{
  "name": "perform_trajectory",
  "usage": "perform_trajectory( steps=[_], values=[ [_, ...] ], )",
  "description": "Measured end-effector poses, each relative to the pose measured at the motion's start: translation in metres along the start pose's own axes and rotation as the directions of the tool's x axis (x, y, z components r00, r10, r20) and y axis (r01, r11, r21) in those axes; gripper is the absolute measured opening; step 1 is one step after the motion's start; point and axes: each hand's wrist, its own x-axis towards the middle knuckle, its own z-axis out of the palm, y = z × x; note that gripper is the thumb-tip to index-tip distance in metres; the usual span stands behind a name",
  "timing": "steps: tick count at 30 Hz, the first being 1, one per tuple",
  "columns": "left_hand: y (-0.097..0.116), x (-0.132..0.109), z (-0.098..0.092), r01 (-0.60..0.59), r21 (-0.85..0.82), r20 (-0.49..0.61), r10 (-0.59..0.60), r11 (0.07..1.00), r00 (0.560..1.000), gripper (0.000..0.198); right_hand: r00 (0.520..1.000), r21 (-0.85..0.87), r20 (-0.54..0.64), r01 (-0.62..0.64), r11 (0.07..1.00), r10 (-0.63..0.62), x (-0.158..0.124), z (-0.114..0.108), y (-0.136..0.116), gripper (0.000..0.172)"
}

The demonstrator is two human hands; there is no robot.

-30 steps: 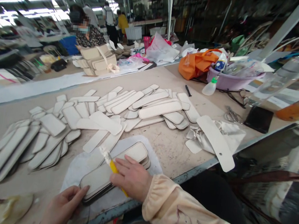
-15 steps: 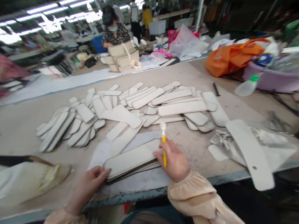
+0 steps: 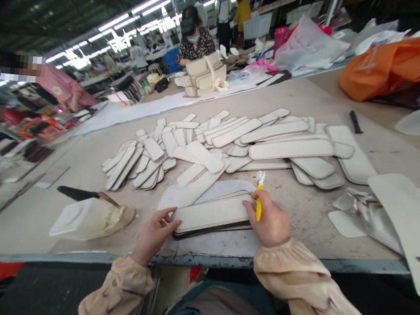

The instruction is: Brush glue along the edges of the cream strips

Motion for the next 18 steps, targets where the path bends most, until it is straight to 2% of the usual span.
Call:
perform_trajectory(
  steps=[4,7,13,18],
  values=[
    [0.000,0.000,0.000,-0.060,0.011,-0.019,0.060,0.998,0.998,0.041,0.998,-0.089,-0.035,0.040,0.995,-0.043,0.000,0.001,-0.001,0.031],
    [0.004,0.000,-0.002,-0.073,0.036,-0.002,0.073,0.997,0.997,0.042,0.996,-0.095,-0.034,0.077,0.993,-0.081,0.001,0.000,-0.001,0.028],
    [0.011,0.000,-0.005,-0.100,0.105,0.022,0.098,0.989,0.995,0.043,0.994,-0.002,-0.019,0.112,0.994,-0.112,0.002,-0.001,-0.001,0.022],
    [0.012,-0.004,-0.003,-0.191,0.124,-0.049,0.198,0.974,0.979,0.036,0.992,0.173,-0.063,0.117,0.978,-0.108,0.003,-0.004,-0.005,0.018]
  ],
)
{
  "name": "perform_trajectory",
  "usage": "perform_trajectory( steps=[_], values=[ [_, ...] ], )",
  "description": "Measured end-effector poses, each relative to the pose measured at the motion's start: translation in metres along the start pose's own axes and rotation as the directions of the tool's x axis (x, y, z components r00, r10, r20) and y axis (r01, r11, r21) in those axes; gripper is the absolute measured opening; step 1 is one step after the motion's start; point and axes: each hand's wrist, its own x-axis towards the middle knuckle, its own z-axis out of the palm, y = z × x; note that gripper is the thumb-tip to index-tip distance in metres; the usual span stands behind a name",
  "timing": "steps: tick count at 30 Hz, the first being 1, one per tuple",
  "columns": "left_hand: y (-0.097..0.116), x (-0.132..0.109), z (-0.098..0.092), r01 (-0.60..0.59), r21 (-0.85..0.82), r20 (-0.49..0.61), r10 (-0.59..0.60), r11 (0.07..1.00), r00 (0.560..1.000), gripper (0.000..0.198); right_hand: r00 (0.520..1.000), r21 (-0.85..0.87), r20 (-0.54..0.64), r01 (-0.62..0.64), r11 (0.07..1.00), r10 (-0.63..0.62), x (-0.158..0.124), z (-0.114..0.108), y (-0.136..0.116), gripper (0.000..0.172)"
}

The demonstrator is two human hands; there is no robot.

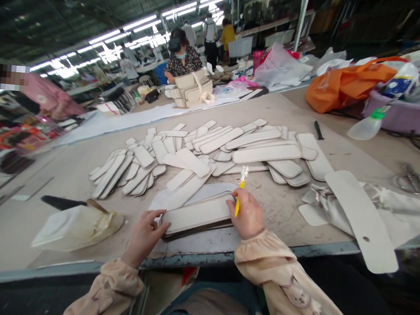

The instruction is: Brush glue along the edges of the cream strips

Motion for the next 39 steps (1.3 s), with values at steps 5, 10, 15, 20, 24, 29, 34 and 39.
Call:
perform_trajectory(
  steps=[5,10,15,20,24,29,34,39],
  values=[
    [-0.002,-0.003,0.004,-0.097,0.013,-0.078,0.098,0.995,0.992,0.030,0.992,0.261,-0.016,-0.113,0.959,0.121,0.001,-0.005,-0.008,0.025],
    [-0.009,-0.003,0.005,-0.107,-0.045,-0.053,0.104,0.993,0.993,0.040,0.970,0.599,0.011,-0.200,0.775,0.242,0.006,-0.004,-0.014,0.039],
    [0.007,0.010,-0.015,-0.189,-0.190,0.002,0.192,0.964,0.981,0.049,0.988,0.813,0.028,-0.112,0.572,0.153,0.020,-0.022,-0.036,0.042],
    [0.064,0.041,-0.039,-0.215,-0.366,0.285,0.329,0.906,0.900,0.050,0.995,0.841,-0.037,-0.021,0.540,0.096,0.037,-0.058,-0.052,0.045],
    [0.096,0.053,-0.028,-0.135,-0.393,0.541,0.348,0.909,0.766,0.039,0.984,0.833,-0.101,0.004,0.553,0.144,0.049,-0.074,-0.036,0.047],
    [0.101,0.020,0.016,0.317,-0.552,0.678,0.195,0.771,0.708,0.040,0.947,0.858,-0.123,-0.049,0.512,0.296,0.064,-0.079,0.002,0.048],
    [0.117,-0.028,0.045,0.638,-0.585,0.768,0.089,0.501,0.635,0.046,0.928,0.844,-0.138,-0.073,0.531,0.347,0.067,-0.081,0.023,0.047],
    [0.130,-0.045,0.062,0.644,-0.625,0.727,0.029,0.442,0.686,0.045,0.928,0.742,-0.177,-0.093,0.663,0.328,0.061,-0.088,0.028,0.044]
  ],
)
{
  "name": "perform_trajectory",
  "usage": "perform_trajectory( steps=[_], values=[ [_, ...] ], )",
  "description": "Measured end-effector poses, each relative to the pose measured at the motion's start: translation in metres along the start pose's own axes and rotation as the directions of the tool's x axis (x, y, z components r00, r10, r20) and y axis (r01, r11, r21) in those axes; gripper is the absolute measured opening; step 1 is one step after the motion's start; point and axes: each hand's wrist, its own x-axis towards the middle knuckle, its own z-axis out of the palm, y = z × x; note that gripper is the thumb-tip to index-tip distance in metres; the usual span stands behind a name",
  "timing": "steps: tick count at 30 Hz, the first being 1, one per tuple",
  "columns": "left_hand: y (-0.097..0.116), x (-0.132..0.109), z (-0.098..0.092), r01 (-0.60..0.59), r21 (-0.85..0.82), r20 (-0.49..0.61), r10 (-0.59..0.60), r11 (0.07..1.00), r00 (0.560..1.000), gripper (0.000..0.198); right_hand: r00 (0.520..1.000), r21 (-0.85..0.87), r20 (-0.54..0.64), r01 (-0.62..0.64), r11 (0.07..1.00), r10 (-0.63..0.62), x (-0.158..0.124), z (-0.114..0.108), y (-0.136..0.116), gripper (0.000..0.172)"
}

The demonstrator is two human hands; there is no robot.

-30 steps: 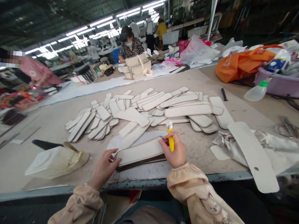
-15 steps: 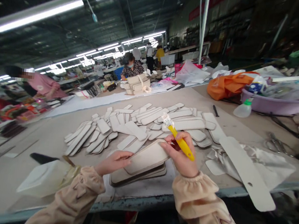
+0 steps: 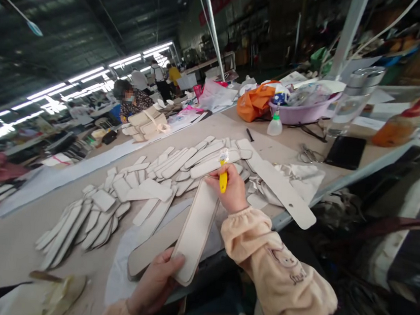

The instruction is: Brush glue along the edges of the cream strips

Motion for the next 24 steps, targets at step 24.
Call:
perform_trajectory(
  steps=[24],
  values=[
    [-0.013,-0.001,0.007,0.052,-0.029,0.091,-0.050,0.998,0.995,0.053,1.000,-0.081,0.002,0.023,0.996,-0.023,0.000,-0.015,-0.003,0.043]
  ],
)
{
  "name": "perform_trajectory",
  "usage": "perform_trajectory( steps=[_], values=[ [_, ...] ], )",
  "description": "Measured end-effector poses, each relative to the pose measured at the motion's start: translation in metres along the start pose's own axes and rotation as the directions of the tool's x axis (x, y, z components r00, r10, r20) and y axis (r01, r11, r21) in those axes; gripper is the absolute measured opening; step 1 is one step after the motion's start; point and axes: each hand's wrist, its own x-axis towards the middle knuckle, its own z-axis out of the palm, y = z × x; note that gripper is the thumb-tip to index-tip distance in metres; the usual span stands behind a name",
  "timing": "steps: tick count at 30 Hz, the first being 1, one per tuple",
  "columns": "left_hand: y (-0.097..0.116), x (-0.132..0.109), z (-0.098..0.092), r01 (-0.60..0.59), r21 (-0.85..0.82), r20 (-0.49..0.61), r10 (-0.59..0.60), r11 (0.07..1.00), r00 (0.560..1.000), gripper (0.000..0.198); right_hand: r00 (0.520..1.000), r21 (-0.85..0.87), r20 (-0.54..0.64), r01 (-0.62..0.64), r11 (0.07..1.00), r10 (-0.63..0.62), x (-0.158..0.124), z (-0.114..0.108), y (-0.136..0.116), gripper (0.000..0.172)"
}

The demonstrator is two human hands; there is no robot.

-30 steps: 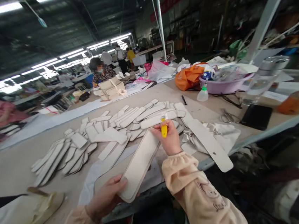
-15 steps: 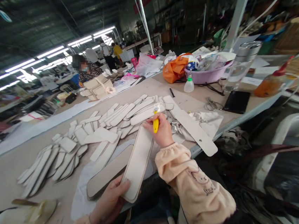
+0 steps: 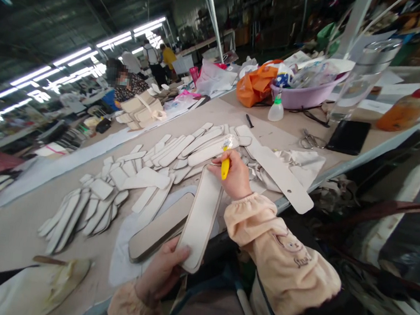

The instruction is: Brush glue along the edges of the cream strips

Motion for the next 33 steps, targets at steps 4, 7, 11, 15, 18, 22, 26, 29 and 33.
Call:
perform_trajectory(
  steps=[4,7,11,15,18,22,26,29,33],
  values=[
    [-0.001,0.003,-0.003,0.098,-0.060,0.038,-0.096,0.993,0.995,0.063,1.000,0.050,0.015,-0.018,0.999,0.017,-0.001,0.002,0.002,0.044],
    [0.001,0.009,-0.004,0.106,-0.018,0.053,-0.105,0.994,0.993,0.061,0.999,0.128,0.039,-0.041,0.991,0.037,-0.002,0.003,-0.001,0.045],
    [0.017,0.021,0.000,-0.057,0.132,0.147,0.038,0.990,0.988,0.040,0.994,0.243,0.107,-0.050,0.969,0.025,-0.005,0.001,-0.008,0.045],
    [0.035,0.034,0.012,-0.149,0.291,0.071,0.134,0.945,0.988,0.033,0.988,0.258,0.152,-0.042,0.965,0.003,-0.009,0.001,-0.015,0.043],
    [0.039,0.042,0.023,-0.159,0.357,0.003,0.169,0.920,0.986,0.033,0.988,0.217,0.151,-0.021,0.976,-0.012,-0.012,-0.001,-0.019,0.042],
    [0.033,0.047,0.031,-0.156,0.339,0.008,0.163,0.928,0.987,0.033,0.993,0.171,0.122,-0.021,0.985,0.001,-0.011,-0.009,-0.021,0.041],
    [0.035,0.048,0.030,-0.154,0.342,-0.013,0.168,0.927,0.986,0.032,1.000,0.142,-0.005,0.030,0.989,-0.030,-0.007,-0.025,-0.015,0.035],
    [0.050,0.053,0.027,-0.126,0.333,-0.028,0.143,0.934,0.989,0.034,0.984,0.162,-0.170,0.079,0.984,-0.051,-0.004,-0.036,-0.009,0.034],
    [0.093,0.079,0.027,-0.123,0.271,-0.063,0.145,0.955,0.987,0.037,0.961,0.149,-0.272,0.081,0.985,-0.038,-0.002,-0.045,-0.010,0.034]
  ],
)
